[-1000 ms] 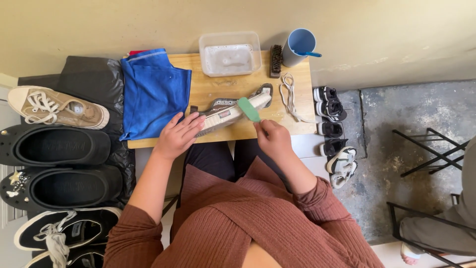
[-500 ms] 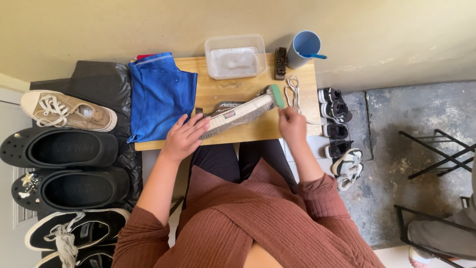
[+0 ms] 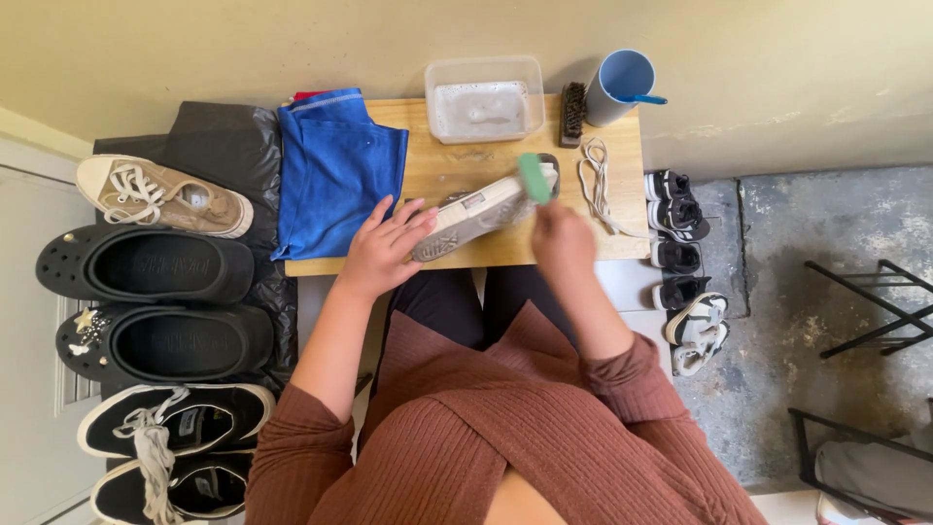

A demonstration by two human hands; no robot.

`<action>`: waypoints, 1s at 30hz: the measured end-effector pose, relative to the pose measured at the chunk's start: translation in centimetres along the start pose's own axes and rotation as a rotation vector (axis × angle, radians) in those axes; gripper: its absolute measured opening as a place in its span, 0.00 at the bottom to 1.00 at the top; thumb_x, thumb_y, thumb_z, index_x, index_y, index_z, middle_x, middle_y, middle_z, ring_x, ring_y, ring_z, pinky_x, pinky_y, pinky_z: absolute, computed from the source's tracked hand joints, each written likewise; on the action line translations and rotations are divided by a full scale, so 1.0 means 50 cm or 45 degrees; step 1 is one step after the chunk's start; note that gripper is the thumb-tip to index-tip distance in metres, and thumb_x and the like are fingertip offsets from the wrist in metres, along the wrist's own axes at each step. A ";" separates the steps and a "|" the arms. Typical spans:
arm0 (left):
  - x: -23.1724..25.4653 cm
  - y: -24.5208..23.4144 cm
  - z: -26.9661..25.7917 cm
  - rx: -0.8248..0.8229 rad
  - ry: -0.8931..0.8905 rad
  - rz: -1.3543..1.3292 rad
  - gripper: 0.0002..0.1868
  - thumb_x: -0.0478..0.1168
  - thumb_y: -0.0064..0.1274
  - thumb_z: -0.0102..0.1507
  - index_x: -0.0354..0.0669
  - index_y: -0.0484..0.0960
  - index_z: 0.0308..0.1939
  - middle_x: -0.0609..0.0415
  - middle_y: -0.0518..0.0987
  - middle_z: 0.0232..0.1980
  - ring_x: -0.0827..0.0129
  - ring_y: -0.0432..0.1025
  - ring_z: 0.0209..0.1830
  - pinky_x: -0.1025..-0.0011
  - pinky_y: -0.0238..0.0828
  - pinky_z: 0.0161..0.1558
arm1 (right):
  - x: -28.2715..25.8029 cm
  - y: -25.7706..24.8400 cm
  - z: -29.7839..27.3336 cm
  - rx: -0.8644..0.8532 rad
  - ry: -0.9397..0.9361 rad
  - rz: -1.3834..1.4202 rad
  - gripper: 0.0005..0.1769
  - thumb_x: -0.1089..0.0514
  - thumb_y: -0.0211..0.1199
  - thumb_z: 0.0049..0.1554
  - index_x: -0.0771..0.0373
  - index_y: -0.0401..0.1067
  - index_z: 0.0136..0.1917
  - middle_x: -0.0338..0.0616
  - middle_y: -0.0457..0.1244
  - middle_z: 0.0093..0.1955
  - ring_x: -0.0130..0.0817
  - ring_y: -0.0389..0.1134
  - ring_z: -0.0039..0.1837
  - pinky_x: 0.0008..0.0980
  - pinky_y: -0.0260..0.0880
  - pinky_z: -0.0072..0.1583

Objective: The person scrubs a single sneaker with a green brush, repeatedly dipping it into a container of soapy water. They clean the upper, sole, and interior of the shoe, turning it over to reach different areas.

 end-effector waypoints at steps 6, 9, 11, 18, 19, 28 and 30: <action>-0.013 0.009 -0.042 -0.045 -0.161 -0.127 0.35 0.36 0.67 0.45 0.46 0.83 0.59 0.61 0.82 0.65 0.63 0.73 0.68 0.55 0.49 0.78 | -0.151 -0.022 -0.082 0.054 -0.459 0.037 0.02 0.59 0.60 0.54 0.57 0.73 0.42 0.47 0.63 0.34 0.59 0.71 0.36 0.51 0.71 0.38; -0.025 0.017 -0.053 0.029 -0.189 -0.126 0.34 0.31 0.65 0.48 0.46 0.82 0.60 0.58 0.82 0.65 0.59 0.73 0.67 0.51 0.52 0.76 | 0.012 0.008 0.007 0.039 -0.031 -0.083 0.07 0.55 0.59 0.58 0.57 0.76 0.44 0.56 0.64 0.34 0.64 0.71 0.41 0.59 0.71 0.45; -0.024 0.023 -0.055 0.065 -0.155 -0.111 0.32 0.27 0.60 0.51 0.45 0.81 0.61 0.55 0.81 0.66 0.57 0.74 0.66 0.50 0.56 0.74 | 0.097 0.020 0.043 -0.022 0.110 -0.096 0.11 0.48 0.59 0.59 0.56 0.75 0.42 0.52 0.65 0.33 0.62 0.72 0.42 0.57 0.72 0.45; -0.052 0.053 -0.078 0.159 0.055 0.076 0.28 0.24 0.55 0.59 0.45 0.79 0.64 0.41 0.78 0.67 0.50 0.77 0.60 0.52 0.70 0.66 | 0.039 0.001 -0.035 0.166 -0.068 -0.265 0.14 0.49 0.61 0.62 0.55 0.70 0.36 0.45 0.60 0.29 0.52 0.71 0.35 0.46 0.73 0.40; -0.050 0.052 -0.086 0.157 0.052 0.071 0.28 0.24 0.55 0.59 0.45 0.79 0.64 0.41 0.78 0.67 0.50 0.77 0.60 0.52 0.70 0.66 | 0.043 0.004 -0.046 0.162 -0.066 -0.267 0.14 0.49 0.61 0.62 0.55 0.70 0.36 0.45 0.60 0.29 0.52 0.71 0.35 0.46 0.73 0.40; -0.053 0.014 -0.111 -0.173 -0.096 -0.239 0.29 0.22 0.48 0.59 0.42 0.80 0.63 0.39 0.74 0.71 0.48 0.72 0.66 0.50 0.62 0.71 | 0.039 0.015 -0.087 0.342 -0.147 -0.243 0.18 0.51 0.62 0.62 0.55 0.64 0.34 0.43 0.56 0.28 0.52 0.69 0.32 0.45 0.70 0.35; -0.053 0.015 -0.119 -0.157 -0.198 -0.267 0.24 0.33 0.54 0.52 0.41 0.84 0.53 0.42 0.79 0.65 0.51 0.75 0.62 0.55 0.65 0.70 | 0.043 0.015 -0.091 0.357 -0.155 -0.185 0.19 0.51 0.62 0.64 0.55 0.63 0.33 0.40 0.55 0.28 0.49 0.69 0.32 0.41 0.70 0.36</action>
Point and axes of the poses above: each hand's wrist, its own z-axis towards the middle knuckle, its own y-axis out of the palm, x = y × z, the point moved 2 cm from there along z, towards the middle knuckle
